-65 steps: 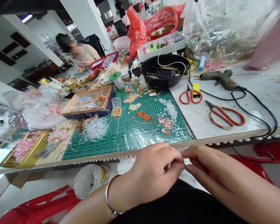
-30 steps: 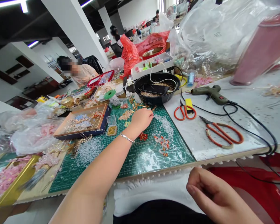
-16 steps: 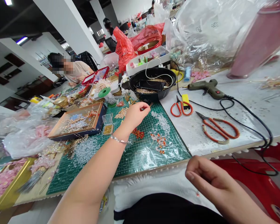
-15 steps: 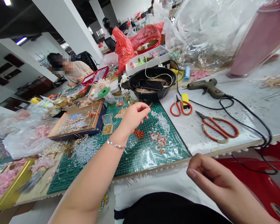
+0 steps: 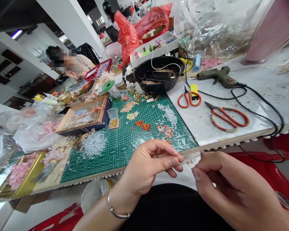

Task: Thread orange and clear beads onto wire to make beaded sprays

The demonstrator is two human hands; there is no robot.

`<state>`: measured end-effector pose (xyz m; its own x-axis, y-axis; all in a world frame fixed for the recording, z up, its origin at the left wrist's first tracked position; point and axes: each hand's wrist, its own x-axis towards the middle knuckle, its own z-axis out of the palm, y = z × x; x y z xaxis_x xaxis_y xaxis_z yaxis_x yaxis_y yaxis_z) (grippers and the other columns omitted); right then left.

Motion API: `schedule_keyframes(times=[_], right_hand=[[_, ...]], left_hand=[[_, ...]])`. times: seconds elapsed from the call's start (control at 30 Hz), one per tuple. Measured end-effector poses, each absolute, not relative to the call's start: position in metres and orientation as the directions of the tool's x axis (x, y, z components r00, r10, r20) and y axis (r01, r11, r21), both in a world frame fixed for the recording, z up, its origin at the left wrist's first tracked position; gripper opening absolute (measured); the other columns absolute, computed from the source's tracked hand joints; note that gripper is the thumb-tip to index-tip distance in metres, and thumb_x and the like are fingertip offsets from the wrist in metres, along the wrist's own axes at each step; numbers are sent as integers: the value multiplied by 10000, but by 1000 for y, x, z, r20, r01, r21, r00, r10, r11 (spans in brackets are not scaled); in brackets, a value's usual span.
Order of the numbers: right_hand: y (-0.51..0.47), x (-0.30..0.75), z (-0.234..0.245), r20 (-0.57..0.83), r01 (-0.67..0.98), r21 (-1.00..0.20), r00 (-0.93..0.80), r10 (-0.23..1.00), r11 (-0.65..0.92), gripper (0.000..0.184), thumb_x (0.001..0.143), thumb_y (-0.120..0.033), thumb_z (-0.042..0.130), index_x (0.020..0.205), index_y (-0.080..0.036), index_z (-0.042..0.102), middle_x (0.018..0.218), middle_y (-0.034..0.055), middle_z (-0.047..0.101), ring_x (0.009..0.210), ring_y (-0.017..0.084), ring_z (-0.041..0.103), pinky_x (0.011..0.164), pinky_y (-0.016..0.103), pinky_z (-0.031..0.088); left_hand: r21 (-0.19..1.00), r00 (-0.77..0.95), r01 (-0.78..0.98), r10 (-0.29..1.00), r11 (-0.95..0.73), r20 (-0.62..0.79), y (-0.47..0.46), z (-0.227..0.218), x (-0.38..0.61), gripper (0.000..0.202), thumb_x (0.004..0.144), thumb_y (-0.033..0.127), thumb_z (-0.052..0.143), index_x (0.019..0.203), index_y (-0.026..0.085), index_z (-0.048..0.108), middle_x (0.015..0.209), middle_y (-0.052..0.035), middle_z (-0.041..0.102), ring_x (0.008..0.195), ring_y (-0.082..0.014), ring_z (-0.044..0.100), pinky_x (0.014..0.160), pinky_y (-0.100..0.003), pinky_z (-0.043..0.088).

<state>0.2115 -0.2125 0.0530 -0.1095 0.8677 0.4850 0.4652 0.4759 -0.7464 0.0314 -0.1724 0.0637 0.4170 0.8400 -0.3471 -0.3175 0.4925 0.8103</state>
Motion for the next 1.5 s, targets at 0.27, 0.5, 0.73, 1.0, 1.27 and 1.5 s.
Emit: schedule_keyframes(times=[0.27,0.5,0.73,1.0,1.27,1.5], right_hand=[[-216,213,55,488,466,-736,-137,862,491,146,872,-132,544,796,-257,551,523,-54,563,390,105,516,391,215,425],[-219,211,54,470,508,-716,-154,869,478,160,875,-142,521,749,-237,546,509,-55,529,390,93,482,402,211,423],[-217,209,52,477,542,-685,-171,862,487,185,875,-145,524,716,-240,520,495,-70,494,383,84,452,399,209,398],[-213,208,50,459,523,-707,-174,871,476,200,877,-140,524,708,-245,509,494,-75,478,378,83,439,392,207,392],[-216,211,36,382,436,-783,-229,896,445,120,957,-154,540,981,-256,600,784,-13,756,669,131,743,607,187,590],[-205,209,31,445,429,-738,-270,854,520,143,964,-156,550,1051,-256,603,780,-22,772,620,110,733,589,165,576]], left_hand=[[828,405,-339,864,447,-301,-180,64,31,95,737,118,844,765,181,777,761,-7,695,675,-95,678,533,-153,537],[892,376,-249,886,378,-271,-185,58,29,306,744,162,854,1012,198,712,817,-4,673,701,-96,593,534,-150,501],[963,380,-145,911,229,-159,-189,60,23,300,862,154,778,1116,241,643,918,15,662,754,-62,577,625,-139,499],[994,386,-41,919,103,-79,-189,61,22,256,891,142,741,1098,258,647,933,23,683,822,-66,622,706,-149,507],[842,403,410,898,-351,178,-183,78,19,111,900,102,697,945,194,740,882,1,786,817,-90,709,781,-184,523],[767,488,472,853,-436,184,-173,82,23,88,849,83,696,872,168,696,741,16,709,664,-86,631,639,-195,501]])
